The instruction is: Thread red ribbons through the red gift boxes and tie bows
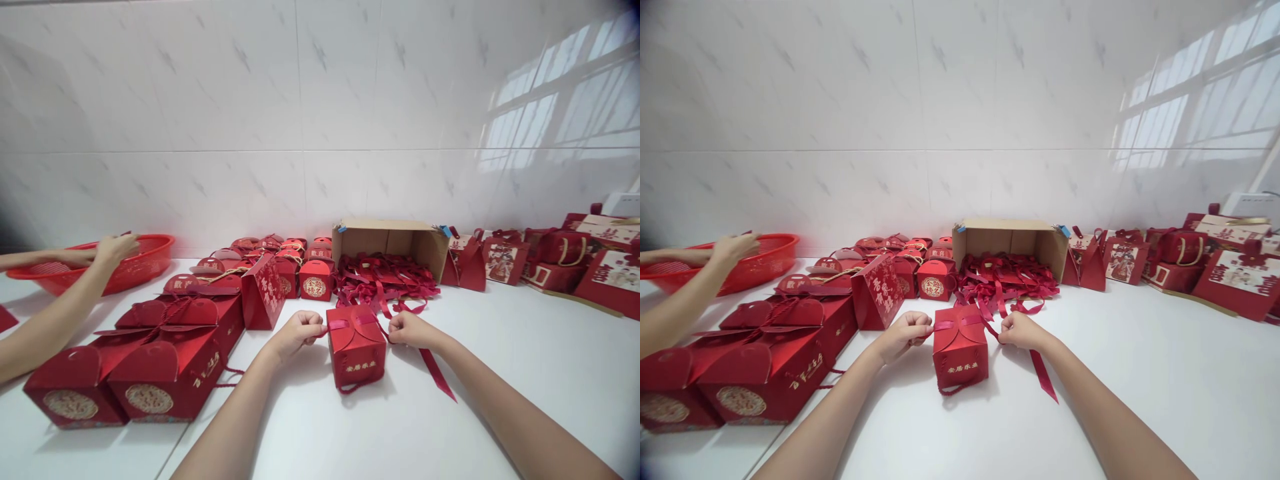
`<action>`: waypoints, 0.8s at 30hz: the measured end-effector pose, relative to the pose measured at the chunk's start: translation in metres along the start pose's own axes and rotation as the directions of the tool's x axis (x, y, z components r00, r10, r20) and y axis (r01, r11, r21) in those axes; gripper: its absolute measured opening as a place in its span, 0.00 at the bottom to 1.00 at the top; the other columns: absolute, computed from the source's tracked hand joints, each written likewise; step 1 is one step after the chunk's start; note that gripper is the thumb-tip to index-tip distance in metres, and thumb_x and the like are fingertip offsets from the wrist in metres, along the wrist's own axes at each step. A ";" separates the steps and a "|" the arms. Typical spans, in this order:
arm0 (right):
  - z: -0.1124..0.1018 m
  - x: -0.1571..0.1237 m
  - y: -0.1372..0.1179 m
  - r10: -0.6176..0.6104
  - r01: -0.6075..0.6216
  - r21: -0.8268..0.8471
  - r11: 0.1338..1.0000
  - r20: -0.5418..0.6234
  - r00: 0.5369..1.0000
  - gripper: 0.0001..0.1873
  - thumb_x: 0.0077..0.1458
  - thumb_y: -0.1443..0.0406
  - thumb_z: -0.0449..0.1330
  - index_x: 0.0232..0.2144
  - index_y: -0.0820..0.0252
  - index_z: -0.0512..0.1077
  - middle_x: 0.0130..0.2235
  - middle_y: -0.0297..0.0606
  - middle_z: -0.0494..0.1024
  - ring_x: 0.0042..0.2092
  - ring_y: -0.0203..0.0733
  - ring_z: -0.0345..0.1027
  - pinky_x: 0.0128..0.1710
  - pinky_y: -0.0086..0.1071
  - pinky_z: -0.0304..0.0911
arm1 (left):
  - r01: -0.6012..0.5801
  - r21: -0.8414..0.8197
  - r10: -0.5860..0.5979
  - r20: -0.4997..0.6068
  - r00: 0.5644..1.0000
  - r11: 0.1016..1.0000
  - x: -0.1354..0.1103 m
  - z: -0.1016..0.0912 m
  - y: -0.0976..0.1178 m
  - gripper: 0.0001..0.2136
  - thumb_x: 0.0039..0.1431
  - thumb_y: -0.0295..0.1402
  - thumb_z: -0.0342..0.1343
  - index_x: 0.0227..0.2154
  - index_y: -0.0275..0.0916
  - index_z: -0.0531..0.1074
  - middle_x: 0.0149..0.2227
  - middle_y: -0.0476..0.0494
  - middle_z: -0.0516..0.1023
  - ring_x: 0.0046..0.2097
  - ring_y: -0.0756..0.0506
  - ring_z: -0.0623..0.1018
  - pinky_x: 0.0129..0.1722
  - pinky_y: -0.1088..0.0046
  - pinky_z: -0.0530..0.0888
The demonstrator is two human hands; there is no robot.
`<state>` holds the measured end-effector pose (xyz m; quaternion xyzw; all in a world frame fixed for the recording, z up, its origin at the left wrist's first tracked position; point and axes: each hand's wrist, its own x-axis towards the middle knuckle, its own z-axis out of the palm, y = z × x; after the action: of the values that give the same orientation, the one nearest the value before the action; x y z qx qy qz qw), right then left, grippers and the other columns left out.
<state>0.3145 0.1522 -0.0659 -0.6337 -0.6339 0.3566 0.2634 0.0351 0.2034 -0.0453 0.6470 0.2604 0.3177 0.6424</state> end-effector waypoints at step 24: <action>-0.004 -0.003 -0.003 -0.060 0.041 0.255 0.966 0.067 0.996 0.09 0.37 0.68 0.55 0.12 0.61 0.60 0.15 0.29 0.63 0.18 0.29 0.55 0.18 0.25 0.49 | 0.086 0.197 -0.088 0.004 0.996 0.977 0.003 -0.003 -0.008 0.17 0.39 0.32 0.55 0.12 0.39 0.48 0.12 0.58 0.52 0.18 0.56 0.52 0.20 0.77 0.47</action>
<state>0.3161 0.1496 -0.0607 -0.5648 -0.6087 0.4509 0.3274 0.0355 0.2082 -0.0532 0.6973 0.3145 0.2578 0.5902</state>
